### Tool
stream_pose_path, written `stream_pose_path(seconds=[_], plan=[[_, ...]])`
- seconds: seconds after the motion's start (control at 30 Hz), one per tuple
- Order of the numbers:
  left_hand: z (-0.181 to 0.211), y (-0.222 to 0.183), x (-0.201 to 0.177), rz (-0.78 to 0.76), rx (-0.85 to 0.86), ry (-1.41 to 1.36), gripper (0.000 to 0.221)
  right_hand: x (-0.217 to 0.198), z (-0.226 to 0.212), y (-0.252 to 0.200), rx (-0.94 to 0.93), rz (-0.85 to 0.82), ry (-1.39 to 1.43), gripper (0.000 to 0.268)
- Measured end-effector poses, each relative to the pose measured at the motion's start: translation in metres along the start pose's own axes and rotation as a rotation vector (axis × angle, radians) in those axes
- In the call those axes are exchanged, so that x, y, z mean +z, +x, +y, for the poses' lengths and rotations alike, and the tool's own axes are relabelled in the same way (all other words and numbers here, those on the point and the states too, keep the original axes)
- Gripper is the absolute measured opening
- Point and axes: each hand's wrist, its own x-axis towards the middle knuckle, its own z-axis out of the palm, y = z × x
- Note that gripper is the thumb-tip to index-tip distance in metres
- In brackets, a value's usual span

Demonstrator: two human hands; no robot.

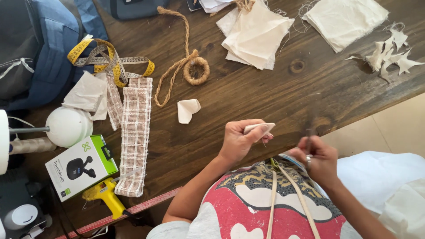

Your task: Folding and cutting fabric squares to create decorative flower shapes

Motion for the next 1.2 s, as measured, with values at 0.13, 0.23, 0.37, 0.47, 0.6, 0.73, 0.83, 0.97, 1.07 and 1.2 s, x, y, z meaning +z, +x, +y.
stream_pose_path(seconds=[0.13,0.23,0.37,0.47,0.6,0.73,0.83,0.97,1.07,1.2], plan=[[0.014,-0.001,-0.022,0.059,0.068,0.136,0.011,-0.012,0.013,-0.009,0.182,0.126,0.136,0.018],[0.009,-0.006,-0.052,0.152,0.227,0.396,0.015,-0.011,0.012,0.0,0.199,0.091,0.16,0.038],[-0.021,-0.016,-0.086,0.224,0.246,0.281,0.022,0.021,-0.019,0.023,0.216,-0.04,0.303,0.048],[-0.02,-0.023,-0.081,0.223,0.282,0.263,0.019,0.056,-0.055,0.04,0.226,-0.15,0.372,0.048],[0.004,-0.047,-0.074,0.233,0.342,0.549,0.018,0.1,-0.075,0.04,0.164,-0.339,0.507,0.046],[0.005,-0.062,-0.084,0.28,0.296,0.452,0.014,0.123,-0.086,0.036,0.181,-0.436,0.482,0.038],[-0.001,-0.071,-0.1,0.349,0.296,0.488,0.013,0.138,-0.081,0.037,0.216,-0.438,0.395,0.032],[-0.005,-0.075,-0.117,0.313,0.144,0.321,0.059,0.159,-0.073,0.038,0.273,-0.321,0.338,0.031],[0.008,-0.072,-0.123,0.366,0.154,0.382,0.052,0.162,-0.074,0.042,0.219,-0.287,0.222,0.034],[0.023,-0.072,-0.134,0.354,0.043,0.535,0.055,0.112,-0.069,0.065,0.078,-0.334,-0.21,0.037]])
